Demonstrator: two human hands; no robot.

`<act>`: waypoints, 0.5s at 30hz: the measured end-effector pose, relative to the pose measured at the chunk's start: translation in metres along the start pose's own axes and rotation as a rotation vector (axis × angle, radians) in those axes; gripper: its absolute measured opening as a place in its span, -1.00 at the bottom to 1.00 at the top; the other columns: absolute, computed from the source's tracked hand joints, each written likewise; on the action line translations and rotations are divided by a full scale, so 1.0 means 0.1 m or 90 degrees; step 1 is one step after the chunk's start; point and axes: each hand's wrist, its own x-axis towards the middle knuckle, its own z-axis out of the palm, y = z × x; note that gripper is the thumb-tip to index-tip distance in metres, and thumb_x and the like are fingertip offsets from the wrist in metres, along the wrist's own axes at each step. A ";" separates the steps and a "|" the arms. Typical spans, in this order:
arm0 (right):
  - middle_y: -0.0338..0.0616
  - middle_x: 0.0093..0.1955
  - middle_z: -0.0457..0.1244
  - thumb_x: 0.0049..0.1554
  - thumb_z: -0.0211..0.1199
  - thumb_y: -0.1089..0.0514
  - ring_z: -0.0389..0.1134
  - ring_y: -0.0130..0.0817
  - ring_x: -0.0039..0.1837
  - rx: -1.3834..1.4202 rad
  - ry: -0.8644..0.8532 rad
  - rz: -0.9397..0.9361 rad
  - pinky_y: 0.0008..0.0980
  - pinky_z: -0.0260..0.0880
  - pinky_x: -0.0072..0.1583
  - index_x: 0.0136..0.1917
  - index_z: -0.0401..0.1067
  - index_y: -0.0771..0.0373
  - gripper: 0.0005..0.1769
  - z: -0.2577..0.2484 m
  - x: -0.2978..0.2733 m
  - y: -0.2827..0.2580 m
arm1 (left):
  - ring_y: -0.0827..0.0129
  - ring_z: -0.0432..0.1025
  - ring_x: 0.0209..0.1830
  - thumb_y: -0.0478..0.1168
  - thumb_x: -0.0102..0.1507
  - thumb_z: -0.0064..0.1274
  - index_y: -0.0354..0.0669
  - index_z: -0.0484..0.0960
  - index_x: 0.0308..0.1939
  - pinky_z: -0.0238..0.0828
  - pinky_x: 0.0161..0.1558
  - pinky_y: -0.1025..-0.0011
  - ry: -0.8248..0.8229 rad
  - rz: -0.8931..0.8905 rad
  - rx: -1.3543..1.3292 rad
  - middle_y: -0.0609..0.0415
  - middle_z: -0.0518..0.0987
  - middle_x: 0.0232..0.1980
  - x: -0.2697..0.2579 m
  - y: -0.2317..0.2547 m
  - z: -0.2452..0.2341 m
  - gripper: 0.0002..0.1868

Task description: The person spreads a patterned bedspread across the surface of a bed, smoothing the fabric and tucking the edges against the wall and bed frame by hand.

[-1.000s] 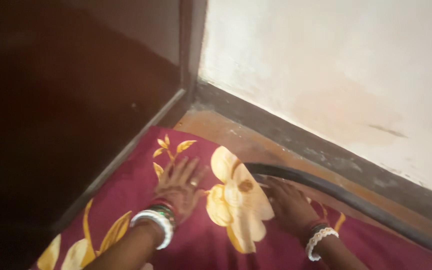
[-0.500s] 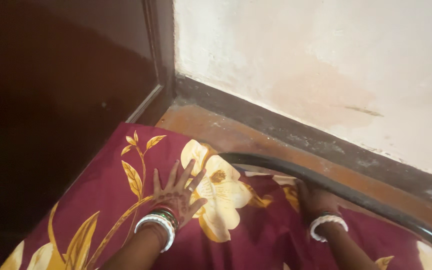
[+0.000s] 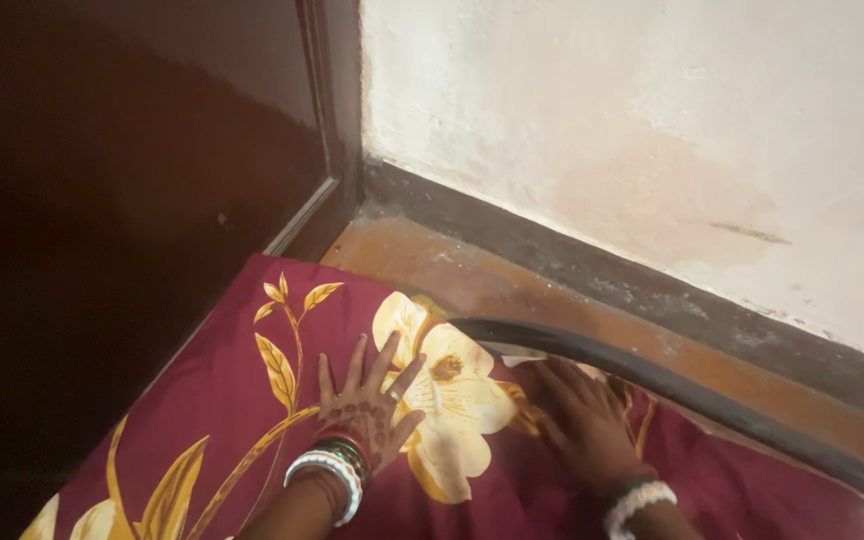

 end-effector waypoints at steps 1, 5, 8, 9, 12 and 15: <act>0.01 0.43 0.21 0.00 0.30 -0.01 0.16 0.04 0.43 -0.001 0.001 0.002 0.14 0.00 0.38 0.38 0.34 0.12 -0.33 0.01 0.01 0.02 | 0.04 -0.48 0.69 0.34 0.34 -0.23 0.55 -0.17 0.60 -0.63 0.49 -0.40 0.000 0.002 0.001 0.33 -0.41 0.70 0.00 0.01 -0.01 -0.20; -0.20 0.25 0.36 0.08 0.30 0.05 0.31 -0.18 0.37 0.075 -0.077 0.087 -0.12 0.24 0.36 0.15 0.52 0.03 -0.66 0.14 0.06 0.21 | 0.03 -0.51 0.70 0.34 0.35 -0.25 0.57 -0.25 0.61 -0.60 0.49 -0.43 -0.056 -0.007 0.011 0.34 -0.50 0.70 0.01 0.01 -0.10 -0.19; -0.22 0.11 0.45 0.17 0.22 0.14 0.43 -0.26 0.24 0.167 -0.018 0.131 -0.26 0.37 0.30 0.05 0.58 0.09 -0.81 0.24 0.02 0.47 | 0.03 -0.52 0.71 0.34 0.36 -0.25 0.58 -0.27 0.62 -0.57 0.50 -0.43 -0.081 -0.009 0.004 0.34 -0.54 0.70 -0.01 0.02 -0.15 -0.18; -0.19 0.03 0.47 0.21 0.20 0.16 0.47 -0.25 0.16 0.177 0.002 0.184 -0.28 0.40 0.26 0.01 0.58 0.14 -0.84 0.28 0.02 0.58 | 0.03 -0.51 0.71 0.35 0.36 -0.24 0.59 -0.28 0.62 -0.56 0.51 -0.41 -0.089 -0.009 0.001 0.34 -0.56 0.70 -0.01 0.01 -0.16 -0.17; -0.10 0.06 0.46 0.24 0.18 0.09 0.51 -0.16 0.13 0.213 -0.054 0.307 -0.19 0.47 0.19 0.08 0.57 0.16 -0.77 0.34 -0.05 0.96 | 0.04 -0.50 0.70 0.33 0.34 -0.19 0.57 -0.31 0.63 -0.53 0.53 -0.36 -0.077 0.004 0.000 0.29 -0.58 0.70 -0.03 -0.03 -0.16 -0.12; 0.04 0.12 0.42 0.22 0.06 0.07 0.45 0.04 0.11 -0.115 -0.016 -0.015 -0.09 0.42 0.14 0.13 0.56 0.07 -0.69 0.32 -0.15 1.14 | 0.09 -0.52 0.70 0.35 0.31 -0.14 0.51 -0.31 0.63 -0.51 0.55 -0.27 -0.071 0.018 0.002 0.21 -0.59 0.70 -0.06 -0.08 -0.16 -0.07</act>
